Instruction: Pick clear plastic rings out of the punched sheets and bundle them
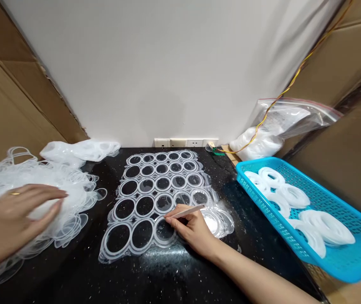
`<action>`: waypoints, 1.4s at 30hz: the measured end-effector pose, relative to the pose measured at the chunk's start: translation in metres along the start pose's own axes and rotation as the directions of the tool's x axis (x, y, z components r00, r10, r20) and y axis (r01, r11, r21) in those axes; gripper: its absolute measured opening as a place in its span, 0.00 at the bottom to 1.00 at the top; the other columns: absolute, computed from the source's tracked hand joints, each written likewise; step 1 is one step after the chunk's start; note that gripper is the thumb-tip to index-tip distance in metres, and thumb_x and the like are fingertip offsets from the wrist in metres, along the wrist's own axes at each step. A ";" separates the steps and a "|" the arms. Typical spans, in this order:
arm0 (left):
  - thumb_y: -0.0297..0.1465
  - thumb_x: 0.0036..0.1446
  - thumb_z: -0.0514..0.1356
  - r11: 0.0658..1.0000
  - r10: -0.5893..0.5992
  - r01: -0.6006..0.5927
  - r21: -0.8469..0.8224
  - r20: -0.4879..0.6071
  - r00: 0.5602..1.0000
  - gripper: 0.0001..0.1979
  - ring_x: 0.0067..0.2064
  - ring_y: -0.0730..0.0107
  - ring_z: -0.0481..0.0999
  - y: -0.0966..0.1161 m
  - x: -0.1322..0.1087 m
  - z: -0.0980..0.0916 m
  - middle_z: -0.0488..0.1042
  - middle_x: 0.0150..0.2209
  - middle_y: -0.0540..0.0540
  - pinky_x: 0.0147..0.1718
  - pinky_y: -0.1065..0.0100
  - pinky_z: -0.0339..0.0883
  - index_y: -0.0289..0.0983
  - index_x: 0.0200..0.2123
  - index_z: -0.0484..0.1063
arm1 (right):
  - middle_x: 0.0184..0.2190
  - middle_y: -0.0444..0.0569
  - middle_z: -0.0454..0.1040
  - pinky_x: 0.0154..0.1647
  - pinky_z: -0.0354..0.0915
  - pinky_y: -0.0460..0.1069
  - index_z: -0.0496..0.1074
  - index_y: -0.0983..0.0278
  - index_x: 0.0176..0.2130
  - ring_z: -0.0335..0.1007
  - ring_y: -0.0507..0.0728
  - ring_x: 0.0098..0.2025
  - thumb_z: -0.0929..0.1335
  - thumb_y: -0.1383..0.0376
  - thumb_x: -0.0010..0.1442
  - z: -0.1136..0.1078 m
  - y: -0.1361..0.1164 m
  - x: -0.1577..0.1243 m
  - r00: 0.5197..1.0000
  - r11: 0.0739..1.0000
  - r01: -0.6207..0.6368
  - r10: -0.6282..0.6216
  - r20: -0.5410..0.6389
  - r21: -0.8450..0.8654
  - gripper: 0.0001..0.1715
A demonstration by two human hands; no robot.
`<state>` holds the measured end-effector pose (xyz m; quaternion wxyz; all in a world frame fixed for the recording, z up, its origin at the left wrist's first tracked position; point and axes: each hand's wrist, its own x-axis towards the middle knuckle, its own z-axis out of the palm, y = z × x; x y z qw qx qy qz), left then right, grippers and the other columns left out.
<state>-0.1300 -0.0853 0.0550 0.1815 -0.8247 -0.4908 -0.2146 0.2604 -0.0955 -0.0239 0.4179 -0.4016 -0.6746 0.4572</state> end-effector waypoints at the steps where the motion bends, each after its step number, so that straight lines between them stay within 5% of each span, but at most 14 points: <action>1: 0.31 0.62 0.55 0.993 0.073 -0.072 -0.091 0.014 0.997 0.08 0.44 0.57 0.76 0.019 0.012 0.008 0.78 0.39 0.47 0.48 0.51 0.68 0.39 0.41 0.73 | 0.31 0.49 0.74 0.37 0.64 0.48 0.77 0.65 0.34 0.69 0.54 0.35 0.69 0.59 0.62 0.001 0.000 0.001 1.000 1.000 -0.014 0.014 -0.008 0.022 0.13; 6: 0.28 0.64 0.54 0.868 0.395 -0.321 -0.378 0.135 0.909 0.15 0.55 0.58 0.71 0.088 0.046 0.066 0.74 0.53 0.40 0.54 0.54 0.67 0.35 0.52 0.72 | 0.25 0.43 0.69 0.28 0.60 0.45 0.72 0.65 0.33 0.62 0.50 0.26 0.70 0.57 0.60 0.000 -0.004 0.012 0.994 0.981 -0.101 0.108 -0.031 0.163 0.12; 12: 0.27 0.64 0.54 0.848 0.361 -0.247 -0.469 0.172 0.916 0.15 0.54 0.58 0.72 0.090 0.046 0.100 0.74 0.53 0.39 0.54 0.53 0.69 0.34 0.53 0.72 | 0.30 0.47 0.74 0.34 0.63 0.47 0.75 0.66 0.30 0.68 0.54 0.33 0.70 0.58 0.58 0.002 -0.009 0.068 0.999 0.999 0.034 -0.035 -0.024 -0.018 0.12; 19: 0.28 0.64 0.55 0.849 0.291 -0.149 -0.506 0.215 0.932 0.17 0.57 0.57 0.69 0.091 0.036 0.101 0.72 0.55 0.39 0.56 0.52 0.67 0.35 0.56 0.69 | 0.29 0.48 0.77 0.37 0.65 0.49 0.76 0.66 0.30 0.72 0.55 0.33 0.72 0.58 0.55 0.031 0.018 0.127 0.995 0.996 0.080 -0.078 0.057 -0.029 0.13; 35: 0.26 0.63 0.55 0.847 0.278 -0.136 -0.515 0.209 0.938 0.17 0.57 0.54 0.69 0.094 0.034 0.100 0.72 0.55 0.37 0.55 0.50 0.68 0.33 0.54 0.71 | 0.30 0.48 0.77 0.37 0.67 0.48 0.76 0.66 0.31 0.73 0.55 0.33 0.70 0.63 0.59 0.036 0.022 0.124 0.990 0.979 0.134 -0.124 0.074 -0.154 0.09; 42: 0.26 0.62 0.55 0.856 0.270 -0.126 -0.501 0.227 0.936 0.16 0.55 0.52 0.70 0.098 0.036 0.097 0.73 0.53 0.36 0.54 0.49 0.68 0.31 0.52 0.72 | 0.32 0.49 0.76 0.38 0.66 0.48 0.76 0.65 0.34 0.72 0.54 0.34 0.66 0.63 0.64 0.036 0.022 0.120 0.945 0.893 0.323 -0.289 0.151 -0.313 0.11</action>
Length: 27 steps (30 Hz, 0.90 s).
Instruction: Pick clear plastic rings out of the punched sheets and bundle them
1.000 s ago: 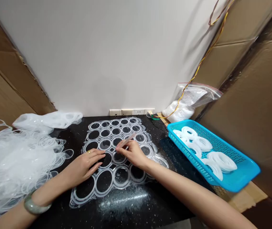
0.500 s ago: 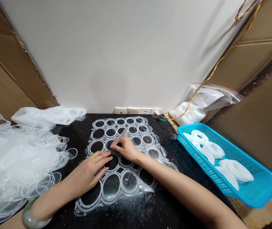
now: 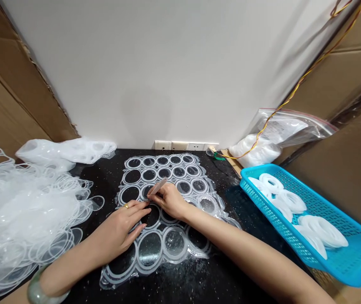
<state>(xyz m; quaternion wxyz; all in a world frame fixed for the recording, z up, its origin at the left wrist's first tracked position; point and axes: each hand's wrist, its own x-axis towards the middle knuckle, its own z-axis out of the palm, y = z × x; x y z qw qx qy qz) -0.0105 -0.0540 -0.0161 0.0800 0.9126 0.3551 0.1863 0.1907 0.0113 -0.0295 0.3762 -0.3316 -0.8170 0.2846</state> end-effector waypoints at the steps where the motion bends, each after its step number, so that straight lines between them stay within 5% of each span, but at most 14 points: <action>1: 0.26 0.62 0.55 1.000 -0.003 0.003 0.002 0.002 1.000 0.16 0.55 0.52 0.70 0.001 0.000 0.001 0.73 0.53 0.36 0.54 0.49 0.68 0.31 0.52 0.72 | 0.33 0.50 0.76 0.39 0.65 0.48 0.77 0.64 0.36 0.72 0.55 0.36 0.65 0.63 0.65 0.000 0.001 -0.001 0.999 0.997 0.041 -0.040 0.014 -0.063 0.11; 7: 0.27 0.62 0.56 1.000 0.008 -0.008 -0.018 -0.005 1.000 0.17 0.56 0.52 0.70 0.001 -0.002 0.004 0.73 0.54 0.37 0.55 0.48 0.68 0.32 0.54 0.70 | 0.41 0.54 0.78 0.43 0.64 0.53 0.78 0.62 0.41 0.71 0.59 0.40 0.63 0.64 0.67 -0.010 0.015 0.017 0.996 0.943 0.086 -0.092 -0.004 -0.322 0.14; 11: 0.26 0.61 0.57 0.999 -0.018 0.018 -0.049 0.004 1.000 0.18 0.56 0.53 0.70 0.000 -0.004 0.003 0.72 0.56 0.37 0.55 0.48 0.68 0.34 0.55 0.70 | 0.40 0.54 0.79 0.46 0.64 0.54 0.79 0.63 0.40 0.73 0.60 0.41 0.65 0.66 0.65 -0.034 0.027 0.054 0.980 0.923 -0.011 -0.065 -0.186 -0.384 0.12; 16: 0.27 0.61 0.57 0.992 -0.033 0.030 -0.119 -0.026 0.999 0.17 0.55 0.55 0.72 -0.003 -0.003 0.000 0.73 0.55 0.38 0.55 0.50 0.67 0.35 0.54 0.70 | 0.38 0.54 0.80 0.45 0.67 0.53 0.80 0.63 0.38 0.75 0.61 0.41 0.66 0.65 0.63 -0.053 0.038 0.082 0.892 0.951 -0.189 0.062 -0.448 -0.243 0.12; 21: 0.29 0.64 0.55 0.987 -0.074 0.060 -0.149 -0.090 0.993 0.15 0.58 0.59 0.69 -0.018 0.010 -0.008 0.70 0.57 0.40 0.58 0.53 0.65 0.37 0.53 0.71 | 0.36 0.54 0.81 0.42 0.69 0.52 0.80 0.66 0.34 0.77 0.60 0.39 0.69 0.65 0.57 -0.026 0.048 0.071 0.958 0.973 -0.227 0.230 -0.171 0.036 0.09; 27: 0.33 0.64 0.57 0.995 -0.095 0.094 -0.041 -0.028 0.995 0.21 0.63 0.56 0.64 -0.040 0.029 -0.005 0.65 0.62 0.37 0.60 0.50 0.61 0.37 0.60 0.65 | 0.34 0.54 0.81 0.42 0.70 0.53 0.79 0.68 0.32 0.77 0.61 0.38 0.71 0.55 0.53 -0.007 0.049 0.058 0.958 0.932 -0.258 0.281 -0.055 0.256 0.17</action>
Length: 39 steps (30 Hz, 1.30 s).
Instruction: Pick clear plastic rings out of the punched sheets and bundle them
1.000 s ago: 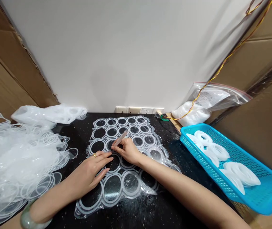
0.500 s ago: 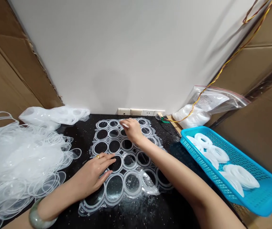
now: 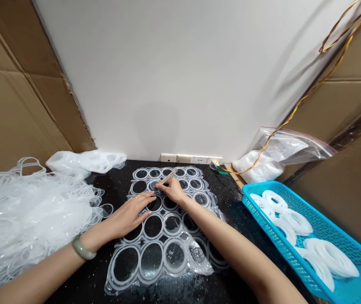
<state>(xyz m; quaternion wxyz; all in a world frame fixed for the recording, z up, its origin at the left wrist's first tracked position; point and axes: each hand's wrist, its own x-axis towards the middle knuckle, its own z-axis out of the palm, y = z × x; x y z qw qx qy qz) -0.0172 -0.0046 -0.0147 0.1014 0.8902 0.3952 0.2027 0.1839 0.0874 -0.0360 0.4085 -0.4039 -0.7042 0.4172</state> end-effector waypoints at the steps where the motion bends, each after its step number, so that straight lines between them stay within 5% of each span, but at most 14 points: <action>1: 0.33 0.64 0.56 1.000 -0.003 0.003 0.010 0.001 1.000 0.21 0.63 0.55 0.64 -0.002 0.001 0.002 0.65 0.62 0.37 0.59 0.50 0.61 0.37 0.60 0.64 | 0.34 0.54 0.80 0.42 0.70 0.53 0.79 0.67 0.31 0.77 0.60 0.38 0.72 0.55 0.53 0.000 0.000 -0.001 1.000 1.000 0.004 -0.004 0.006 0.015 0.17; 21: 0.32 0.65 0.56 0.999 0.010 -0.006 0.054 -0.075 0.997 0.19 0.61 0.55 0.66 -0.006 0.000 0.016 0.67 0.60 0.38 0.59 0.50 0.62 0.37 0.58 0.66 | 0.36 0.53 0.79 0.45 0.69 0.54 0.77 0.66 0.33 0.75 0.59 0.40 0.72 0.53 0.54 0.002 -0.001 -0.004 0.999 0.999 0.051 -0.051 0.003 0.010 0.17; 25: 0.33 0.64 0.56 0.998 0.003 0.001 0.056 -0.073 0.997 0.19 0.60 0.54 0.67 -0.006 0.000 0.016 0.68 0.60 0.37 0.58 0.50 0.62 0.36 0.57 0.67 | 0.36 0.53 0.79 0.45 0.67 0.54 0.78 0.64 0.33 0.74 0.59 0.40 0.69 0.57 0.60 0.002 -0.008 -0.008 0.979 0.963 0.205 -0.201 0.039 -0.174 0.13; 31: 0.33 0.64 0.57 0.997 -0.004 0.007 0.073 -0.046 0.999 0.19 0.60 0.53 0.67 -0.004 0.001 0.013 0.68 0.59 0.36 0.58 0.50 0.62 0.34 0.56 0.68 | 0.40 0.55 0.79 0.47 0.63 0.56 0.78 0.62 0.44 0.70 0.61 0.41 0.67 0.66 0.63 -0.001 -0.012 -0.002 0.909 0.711 0.416 -0.335 0.247 -0.567 0.11; 35: 0.32 0.64 0.57 0.997 -0.005 0.008 0.071 -0.042 0.999 0.19 0.61 0.54 0.67 -0.002 0.000 0.012 0.68 0.59 0.37 0.58 0.50 0.63 0.36 0.57 0.67 | 0.39 0.53 0.80 0.44 0.67 0.52 0.80 0.62 0.38 0.74 0.60 0.41 0.67 0.68 0.61 -0.008 -0.003 0.037 0.959 0.839 0.199 -0.274 -0.077 -0.506 0.11; 39: 0.33 0.63 0.58 0.997 -0.019 0.020 0.074 -0.015 1.000 0.20 0.61 0.53 0.67 0.003 -0.001 0.005 0.67 0.60 0.38 0.57 0.49 0.63 0.37 0.57 0.67 | 0.37 0.55 0.81 0.43 0.69 0.54 0.81 0.64 0.36 0.77 0.63 0.40 0.66 0.65 0.61 -0.024 0.002 0.080 0.924 0.916 0.079 -0.215 -0.315 -0.393 0.13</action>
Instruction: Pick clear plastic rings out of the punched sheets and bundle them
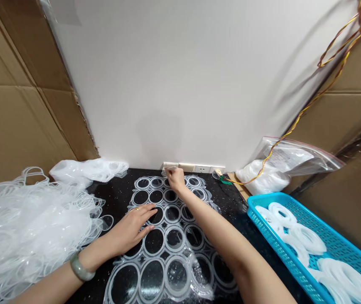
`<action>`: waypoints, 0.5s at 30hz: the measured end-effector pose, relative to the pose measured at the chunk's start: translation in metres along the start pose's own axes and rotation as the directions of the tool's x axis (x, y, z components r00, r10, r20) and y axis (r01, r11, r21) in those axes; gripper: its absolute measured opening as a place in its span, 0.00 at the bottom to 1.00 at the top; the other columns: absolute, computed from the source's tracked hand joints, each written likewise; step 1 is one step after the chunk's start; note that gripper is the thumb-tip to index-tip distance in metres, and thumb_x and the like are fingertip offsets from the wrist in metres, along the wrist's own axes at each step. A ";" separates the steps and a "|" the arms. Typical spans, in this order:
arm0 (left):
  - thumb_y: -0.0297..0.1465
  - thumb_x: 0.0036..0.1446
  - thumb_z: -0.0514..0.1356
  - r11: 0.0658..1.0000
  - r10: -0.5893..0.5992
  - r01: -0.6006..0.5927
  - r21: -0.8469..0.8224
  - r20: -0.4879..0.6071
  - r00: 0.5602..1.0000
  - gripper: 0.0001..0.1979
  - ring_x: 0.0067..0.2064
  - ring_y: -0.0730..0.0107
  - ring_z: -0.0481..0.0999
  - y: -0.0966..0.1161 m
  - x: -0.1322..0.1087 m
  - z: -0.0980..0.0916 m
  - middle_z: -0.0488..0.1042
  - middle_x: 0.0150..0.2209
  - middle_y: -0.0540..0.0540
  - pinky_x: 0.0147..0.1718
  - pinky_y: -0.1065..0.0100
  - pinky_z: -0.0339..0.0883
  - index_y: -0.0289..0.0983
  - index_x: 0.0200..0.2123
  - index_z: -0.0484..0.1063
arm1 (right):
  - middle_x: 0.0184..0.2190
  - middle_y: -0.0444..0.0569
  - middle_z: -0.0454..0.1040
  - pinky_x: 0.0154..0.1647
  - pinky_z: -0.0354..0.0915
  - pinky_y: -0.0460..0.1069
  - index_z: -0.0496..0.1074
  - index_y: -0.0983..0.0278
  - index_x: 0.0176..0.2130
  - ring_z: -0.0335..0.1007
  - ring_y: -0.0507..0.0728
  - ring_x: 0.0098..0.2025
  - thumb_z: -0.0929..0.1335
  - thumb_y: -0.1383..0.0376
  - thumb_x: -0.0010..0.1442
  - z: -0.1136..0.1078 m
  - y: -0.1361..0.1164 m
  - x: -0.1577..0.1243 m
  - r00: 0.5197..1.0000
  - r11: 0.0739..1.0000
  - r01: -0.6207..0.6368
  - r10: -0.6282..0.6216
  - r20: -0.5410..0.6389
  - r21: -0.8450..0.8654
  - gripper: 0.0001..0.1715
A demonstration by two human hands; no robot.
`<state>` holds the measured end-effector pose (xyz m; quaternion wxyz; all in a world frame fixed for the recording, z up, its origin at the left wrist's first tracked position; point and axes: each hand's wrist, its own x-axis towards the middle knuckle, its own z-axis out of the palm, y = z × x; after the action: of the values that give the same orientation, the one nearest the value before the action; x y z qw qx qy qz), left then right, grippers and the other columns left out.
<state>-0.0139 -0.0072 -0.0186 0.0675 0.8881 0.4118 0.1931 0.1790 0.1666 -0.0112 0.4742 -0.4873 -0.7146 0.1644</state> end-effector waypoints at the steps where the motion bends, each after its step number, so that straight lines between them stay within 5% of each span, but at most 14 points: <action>1: 0.33 0.63 0.58 1.000 -0.004 0.004 -0.006 0.009 1.000 0.20 0.61 0.53 0.67 0.001 0.001 -0.003 0.67 0.60 0.37 0.57 0.49 0.63 0.37 0.57 0.67 | 0.37 0.56 0.81 0.43 0.69 0.55 0.81 0.65 0.37 0.77 0.64 0.40 0.65 0.65 0.61 -0.001 0.002 0.007 1.000 1.000 -0.001 0.001 -0.019 0.001 0.14; 8: 0.32 0.65 0.54 0.993 -0.065 0.056 -0.107 -0.075 0.995 0.13 0.53 0.60 0.74 -0.015 0.032 -0.015 0.75 0.52 0.41 0.54 0.56 0.67 0.38 0.50 0.73 | 0.34 0.51 0.82 0.41 0.71 0.51 0.80 0.63 0.29 0.78 0.61 0.38 0.68 0.67 0.54 0.002 0.000 -0.008 0.987 0.988 0.080 -0.097 0.128 0.130 0.09; 15: 0.35 0.64 0.55 0.992 -0.126 0.127 -0.011 0.026 0.992 0.21 0.63 0.53 0.64 -0.044 0.055 0.002 0.66 0.61 0.36 0.61 0.50 0.59 0.34 0.58 0.68 | 0.33 0.54 0.81 0.39 0.70 0.52 0.79 0.67 0.30 0.78 0.62 0.37 0.70 0.55 0.54 0.023 0.009 -0.032 0.955 0.906 -0.156 0.037 0.296 0.393 0.16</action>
<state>-0.0119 0.0634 -0.0173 0.0903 0.8621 0.4651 0.1799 0.1664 0.1490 -0.0454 0.4509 -0.3832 -0.6987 0.4022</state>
